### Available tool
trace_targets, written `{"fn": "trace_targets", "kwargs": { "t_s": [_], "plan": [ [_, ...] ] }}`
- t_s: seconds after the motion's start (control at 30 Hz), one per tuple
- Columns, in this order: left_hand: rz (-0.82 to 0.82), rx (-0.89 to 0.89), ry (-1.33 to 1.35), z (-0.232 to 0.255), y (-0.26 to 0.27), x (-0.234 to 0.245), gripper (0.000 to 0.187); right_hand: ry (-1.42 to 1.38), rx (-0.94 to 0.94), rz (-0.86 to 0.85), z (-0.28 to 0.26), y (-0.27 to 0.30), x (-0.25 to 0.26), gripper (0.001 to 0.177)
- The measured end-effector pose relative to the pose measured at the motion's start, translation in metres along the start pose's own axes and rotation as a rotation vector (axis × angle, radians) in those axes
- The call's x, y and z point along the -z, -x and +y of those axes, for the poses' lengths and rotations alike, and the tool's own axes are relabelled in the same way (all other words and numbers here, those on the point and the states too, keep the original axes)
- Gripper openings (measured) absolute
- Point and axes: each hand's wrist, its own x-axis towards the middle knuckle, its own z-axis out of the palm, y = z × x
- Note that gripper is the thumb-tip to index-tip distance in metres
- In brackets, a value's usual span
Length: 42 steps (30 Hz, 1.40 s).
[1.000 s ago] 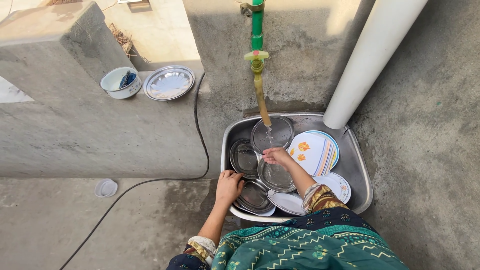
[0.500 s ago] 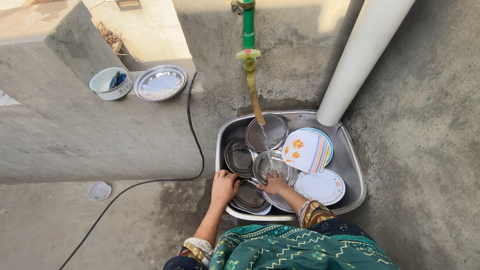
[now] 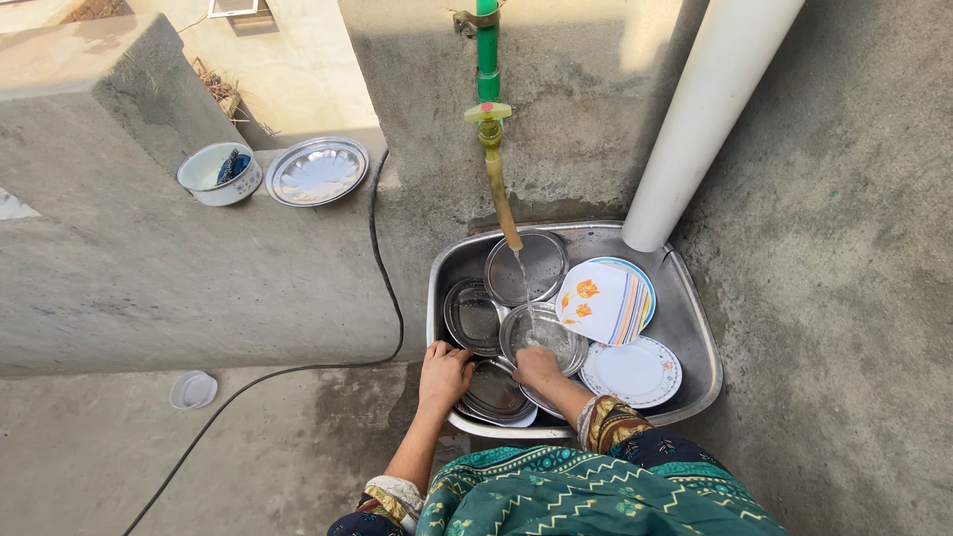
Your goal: The recorder is washing a variety of dishes including plates and small metal bowls using water from an outdoor tap into a basin.
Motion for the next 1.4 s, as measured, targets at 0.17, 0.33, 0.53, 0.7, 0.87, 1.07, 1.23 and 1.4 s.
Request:
{"fn": "trace_targets", "kwargs": {
  "t_s": [0.17,0.33,0.53,0.7,0.87,1.07,1.23,1.4],
  "plan": [
    [0.017,-0.019,0.008,-0.004,0.001,-0.006,0.026,0.041,0.050,0.027,-0.003,-0.006,-0.003,0.026],
    [0.037,-0.026,0.007,-0.004,0.001,-0.006,0.026,0.009,0.043,0.015,-0.030,0.018,0.038,0.029],
    [0.011,-0.016,0.009,-0.004,0.001,-0.006,0.026,0.004,0.052,0.033,-0.044,0.033,0.058,0.028],
    [-0.009,-0.021,0.000,-0.004,0.000,-0.005,0.025,0.022,0.096,0.084,-0.046,0.043,0.063,0.029],
    [-0.004,-0.020,0.019,-0.004,0.000,-0.006,0.025,0.003,0.120,0.123,-0.046,0.049,0.072,0.028],
    [-0.014,-0.019,0.017,-0.006,0.000,-0.008,0.026,-0.026,0.149,0.193,-0.049,0.055,0.081,0.028],
    [-0.017,-0.021,0.011,-0.006,0.001,-0.009,0.026,-0.041,0.147,0.186,-0.050,0.060,0.086,0.028],
    [-0.035,-0.012,0.002,-0.003,0.001,-0.005,0.025,-0.059,0.200,0.280,-0.048,0.067,0.092,0.021]
  ]
}}
